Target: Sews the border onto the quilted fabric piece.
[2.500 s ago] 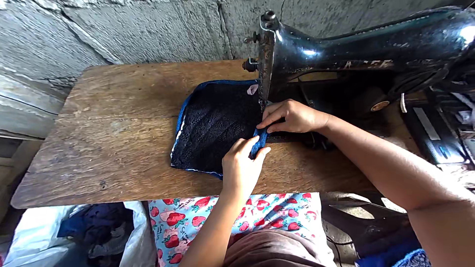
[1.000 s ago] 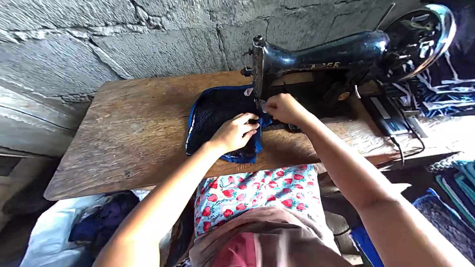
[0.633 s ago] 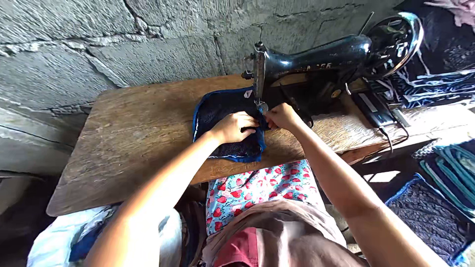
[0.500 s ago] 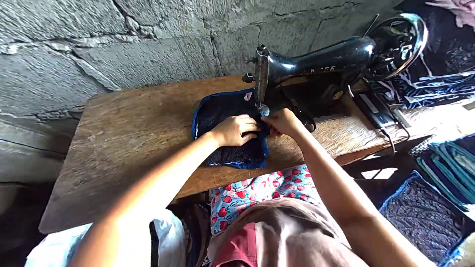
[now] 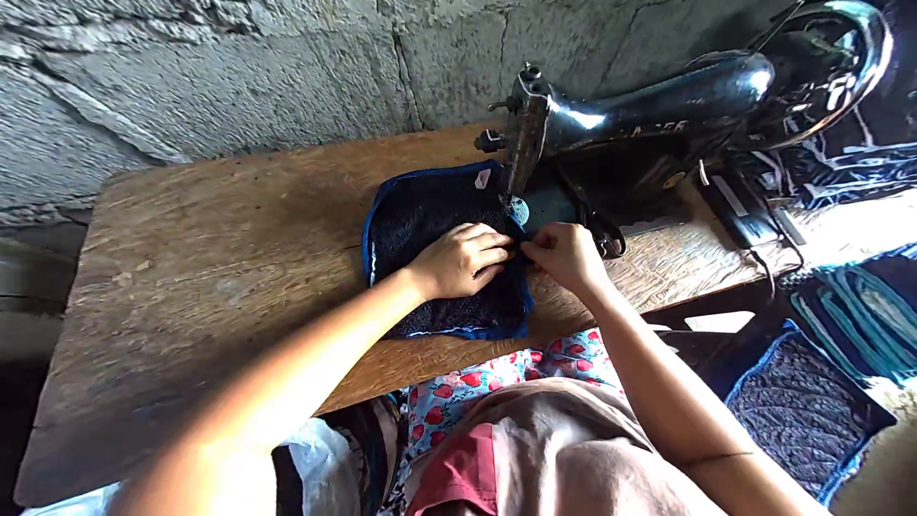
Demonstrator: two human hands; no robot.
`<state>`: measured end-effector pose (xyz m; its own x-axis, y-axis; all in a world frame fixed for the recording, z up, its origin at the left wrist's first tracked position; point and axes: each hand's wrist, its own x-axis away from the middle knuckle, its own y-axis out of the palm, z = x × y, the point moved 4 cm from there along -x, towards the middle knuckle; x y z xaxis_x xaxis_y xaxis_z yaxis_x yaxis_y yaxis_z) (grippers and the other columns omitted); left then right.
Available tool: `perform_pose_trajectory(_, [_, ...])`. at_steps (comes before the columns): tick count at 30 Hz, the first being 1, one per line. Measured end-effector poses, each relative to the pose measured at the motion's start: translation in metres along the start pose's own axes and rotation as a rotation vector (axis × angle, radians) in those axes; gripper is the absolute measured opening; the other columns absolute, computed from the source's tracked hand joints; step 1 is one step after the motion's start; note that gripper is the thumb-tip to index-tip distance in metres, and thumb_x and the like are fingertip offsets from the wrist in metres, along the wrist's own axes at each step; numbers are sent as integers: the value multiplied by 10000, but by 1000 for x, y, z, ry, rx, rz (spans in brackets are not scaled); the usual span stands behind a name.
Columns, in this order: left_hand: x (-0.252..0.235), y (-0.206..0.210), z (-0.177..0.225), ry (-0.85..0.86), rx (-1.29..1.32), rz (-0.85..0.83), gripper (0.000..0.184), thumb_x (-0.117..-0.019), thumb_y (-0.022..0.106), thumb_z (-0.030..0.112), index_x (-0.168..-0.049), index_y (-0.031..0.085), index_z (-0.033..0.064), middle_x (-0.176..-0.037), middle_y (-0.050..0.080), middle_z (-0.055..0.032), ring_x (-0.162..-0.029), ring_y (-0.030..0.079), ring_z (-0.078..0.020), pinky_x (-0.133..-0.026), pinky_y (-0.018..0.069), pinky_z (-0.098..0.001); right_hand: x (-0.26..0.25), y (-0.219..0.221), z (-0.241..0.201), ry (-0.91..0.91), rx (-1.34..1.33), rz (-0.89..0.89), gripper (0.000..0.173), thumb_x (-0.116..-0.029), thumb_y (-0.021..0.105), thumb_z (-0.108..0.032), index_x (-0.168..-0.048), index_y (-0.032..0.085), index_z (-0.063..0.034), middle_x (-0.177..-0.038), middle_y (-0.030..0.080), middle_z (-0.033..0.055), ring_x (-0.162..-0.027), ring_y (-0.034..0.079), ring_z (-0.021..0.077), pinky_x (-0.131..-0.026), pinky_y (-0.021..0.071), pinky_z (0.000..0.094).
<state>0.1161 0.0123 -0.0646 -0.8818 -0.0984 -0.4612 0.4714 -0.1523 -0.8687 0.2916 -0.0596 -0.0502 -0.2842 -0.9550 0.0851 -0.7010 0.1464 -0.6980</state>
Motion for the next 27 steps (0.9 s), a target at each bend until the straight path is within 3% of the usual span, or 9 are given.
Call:
perform_pose_trajectory(3, [1,-1,1,-5,7,-22,293,-974,554,196,-1111,781,73,-1249,725,-102,-1202,656,-288,-1042,492,-443,16,5,-11,-181,139,196,162,-932,722,-172,-864,713,-25,-744,688,126,-688,676,305,-626,521,536])
perform_pose_trajectory(8, [0,-2,1,-1,30,-36,288,-962,555,177,-1105,773,56,-1238,725,-120,-1182,663,-303,-1025,496,-454,25,21,-14,-508,176,370,59,-885,691,-17,-890,725,31,-851,716,169,-736,719,304,-648,593,467])
perform_pose_trajectory(13, [1,-4,2,29,61,48,256,-948,575,148,-1016,787,22,-1174,742,-147,-1136,694,-291,-1012,531,-389,30,28,-15,-561,173,290,115,-886,654,41,-964,738,53,-945,701,186,-884,711,323,-762,601,437])
perform_pose_trajectory(19, [2,-5,2,40,31,33,279,-951,546,148,-1023,783,21,-1178,750,-122,-1139,699,-265,-1025,520,-374,30,28,-5,-622,189,359,122,-921,647,5,-969,759,10,-1031,713,169,-972,698,333,-778,593,441])
perform_pose_trajectory(25, [1,-4,5,58,-33,11,301,-943,540,156,-1073,784,35,-1184,748,-119,-1134,694,-276,-1012,521,-399,30,26,-4,-689,111,434,144,-910,648,2,-986,770,0,-959,758,141,-894,738,278,-796,605,373])
perform_pose_trajectory(27, [2,-4,5,47,-24,0,304,-938,540,159,-1081,783,45,-1176,744,-119,-1136,687,-280,-1010,522,-407,32,27,-4,-665,92,419,168,-914,660,-3,-1064,733,16,-971,751,146,-870,736,269,-773,613,360])
